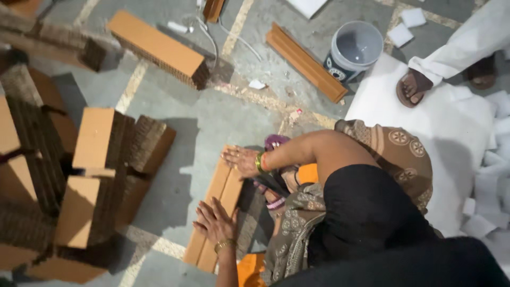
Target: The person sits on the floor and assembles corrugated cardboard boxes by folding the flaps and pressing the edges to secure the shape. They handle multiple flat cardboard pieces, fold them into rectangular boxes, and place the finished items into a stack.
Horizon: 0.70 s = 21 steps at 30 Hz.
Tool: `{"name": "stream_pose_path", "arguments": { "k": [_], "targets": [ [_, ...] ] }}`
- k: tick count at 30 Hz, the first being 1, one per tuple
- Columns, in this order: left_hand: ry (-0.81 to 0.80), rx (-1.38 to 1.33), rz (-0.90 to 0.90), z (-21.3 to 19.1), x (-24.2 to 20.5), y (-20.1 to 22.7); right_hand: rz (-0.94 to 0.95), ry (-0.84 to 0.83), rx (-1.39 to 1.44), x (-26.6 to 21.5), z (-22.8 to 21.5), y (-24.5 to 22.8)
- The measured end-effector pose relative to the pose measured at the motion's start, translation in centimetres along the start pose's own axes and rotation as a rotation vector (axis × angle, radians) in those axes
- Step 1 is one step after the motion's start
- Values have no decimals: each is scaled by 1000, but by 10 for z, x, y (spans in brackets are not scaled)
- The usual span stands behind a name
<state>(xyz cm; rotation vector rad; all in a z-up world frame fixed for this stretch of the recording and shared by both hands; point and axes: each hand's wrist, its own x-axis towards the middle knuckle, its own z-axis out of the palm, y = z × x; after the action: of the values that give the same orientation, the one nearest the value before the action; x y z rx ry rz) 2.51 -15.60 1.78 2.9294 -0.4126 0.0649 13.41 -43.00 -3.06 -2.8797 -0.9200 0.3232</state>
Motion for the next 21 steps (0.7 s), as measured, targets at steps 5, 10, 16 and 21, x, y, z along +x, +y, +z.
{"name": "stream_pose_path", "arguments": {
  "k": [5, 10, 16, 21],
  "targets": [
    [-7, 6, 8, 1, 2, -2, 50, -135, 27, 4, -27, -6],
    [61, -102, 71, 9, -3, -9, 98, -213, 42, 39, -119, -59],
    [-136, -259, -147, 29, -18, -24, -85, 646, 210, 83, -219, -226],
    [-289, -251, -264, 39, -26, -29, -161, 942, 620, 60, -227, -248]
  ]
}}
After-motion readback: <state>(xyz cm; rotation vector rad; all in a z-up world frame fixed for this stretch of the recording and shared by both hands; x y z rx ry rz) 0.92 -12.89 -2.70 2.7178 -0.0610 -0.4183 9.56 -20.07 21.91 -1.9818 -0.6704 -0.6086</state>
